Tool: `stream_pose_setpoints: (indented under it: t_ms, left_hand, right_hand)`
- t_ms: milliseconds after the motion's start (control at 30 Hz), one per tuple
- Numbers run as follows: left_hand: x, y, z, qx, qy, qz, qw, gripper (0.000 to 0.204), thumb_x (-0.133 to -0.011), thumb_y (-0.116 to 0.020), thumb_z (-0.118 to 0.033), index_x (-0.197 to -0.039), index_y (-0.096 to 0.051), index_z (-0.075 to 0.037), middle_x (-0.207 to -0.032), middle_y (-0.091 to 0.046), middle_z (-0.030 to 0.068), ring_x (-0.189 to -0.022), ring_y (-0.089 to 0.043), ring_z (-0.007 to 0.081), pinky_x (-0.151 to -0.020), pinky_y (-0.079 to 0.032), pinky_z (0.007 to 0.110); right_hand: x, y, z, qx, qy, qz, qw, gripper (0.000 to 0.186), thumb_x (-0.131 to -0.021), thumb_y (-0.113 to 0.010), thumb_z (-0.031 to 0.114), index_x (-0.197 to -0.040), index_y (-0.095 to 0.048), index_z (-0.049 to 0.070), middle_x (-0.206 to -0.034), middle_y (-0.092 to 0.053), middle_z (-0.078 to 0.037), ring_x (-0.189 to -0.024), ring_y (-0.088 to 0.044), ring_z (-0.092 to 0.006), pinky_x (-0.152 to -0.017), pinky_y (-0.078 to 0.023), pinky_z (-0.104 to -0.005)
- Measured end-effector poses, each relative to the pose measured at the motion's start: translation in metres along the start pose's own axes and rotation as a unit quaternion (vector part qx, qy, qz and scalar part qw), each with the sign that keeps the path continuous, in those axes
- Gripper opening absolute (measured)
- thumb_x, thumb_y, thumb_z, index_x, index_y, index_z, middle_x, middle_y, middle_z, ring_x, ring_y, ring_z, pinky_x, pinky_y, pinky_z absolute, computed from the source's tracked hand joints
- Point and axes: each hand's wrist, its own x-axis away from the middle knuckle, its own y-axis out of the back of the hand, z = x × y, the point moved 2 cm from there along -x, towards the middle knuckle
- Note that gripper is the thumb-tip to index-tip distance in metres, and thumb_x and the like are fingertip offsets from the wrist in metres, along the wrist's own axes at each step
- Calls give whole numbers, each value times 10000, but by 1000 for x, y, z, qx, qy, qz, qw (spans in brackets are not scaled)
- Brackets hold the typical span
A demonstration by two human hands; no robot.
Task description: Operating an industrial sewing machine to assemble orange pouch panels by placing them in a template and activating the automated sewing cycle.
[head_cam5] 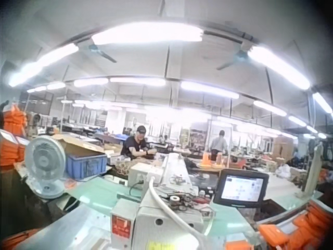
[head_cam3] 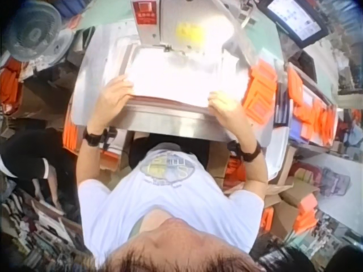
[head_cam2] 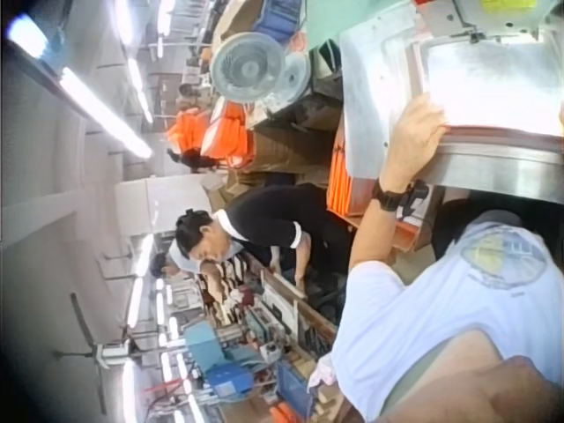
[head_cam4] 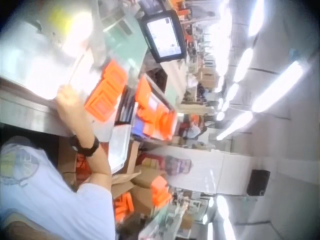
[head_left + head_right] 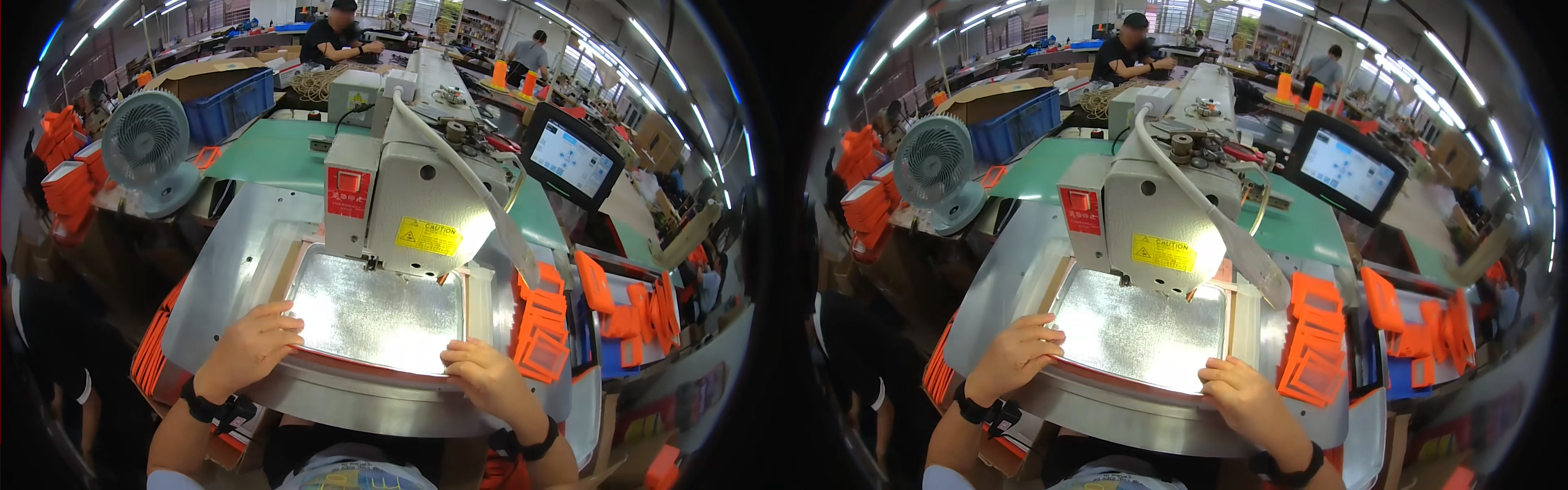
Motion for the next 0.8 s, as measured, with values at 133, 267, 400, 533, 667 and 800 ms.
stream_pose_setpoints:
  t_ms: [133,267,400,533,667,800]
  left_hand:
    - [3,-4,0,0,14,8,1000,127,-794,-729,-73,-920,-731,-76,-1094,-707,47,-1196,-594,283,-954,-520,357]
    - [3,-6,-1,-7,12,15,1000,124,-802,-725,-80,-925,-735,-74,-1104,-706,51,-1203,-589,284,-1008,-496,391]
    - [3,-9,0,-9,11,18,1000,125,-810,-721,-82,-933,-738,-78,-1113,-704,53,-1214,-579,284,-1070,-453,449]
    - [2,-9,0,-9,13,19,1000,128,-809,-720,-75,-936,-738,-76,-1113,-705,50,-1221,-571,282,-1093,-427,475]
    - [2,-11,-1,-26,12,21,999,139,-795,-724,-76,-933,-738,-87,-1116,-702,41,-1216,-574,278,-1094,-424,482]
    - [3,-13,-2,-55,13,22,998,160,-780,-728,-71,-937,-745,-96,-1123,-703,43,-1213,-573,293,-1103,-397,514]
  right_hand:
    - [0,-2,-1,-26,1,-1,1000,139,-779,-663,8,-914,-634,-4,-1061,-666,-105,-1104,-619,-292,-1014,-478,-432]
    - [4,-6,-7,-12,4,-2,1000,212,-734,-765,51,-901,-636,25,-1083,-681,-91,-1102,-637,-296,-1005,-492,-426]
    - [3,-4,-7,-13,-3,4,1000,169,-759,-721,38,-908,-644,18,-1086,-678,-99,-1114,-629,-292,-1023,-479,-437]
    - [0,0,-3,-17,-18,14,1000,108,-801,-640,17,-907,-645,1,-1089,-667,-109,-1128,-615,-294,-1037,-457,-465]
    - [0,-1,-5,-6,-20,31,999,108,-805,-640,31,-911,-651,11,-1107,-662,-102,-1147,-607,-281,-1054,-442,-473]
    - [0,-4,-5,-11,-21,30,999,131,-796,-642,39,-923,-654,9,-1114,-664,-104,-1134,-615,-280,-1046,-456,-463]
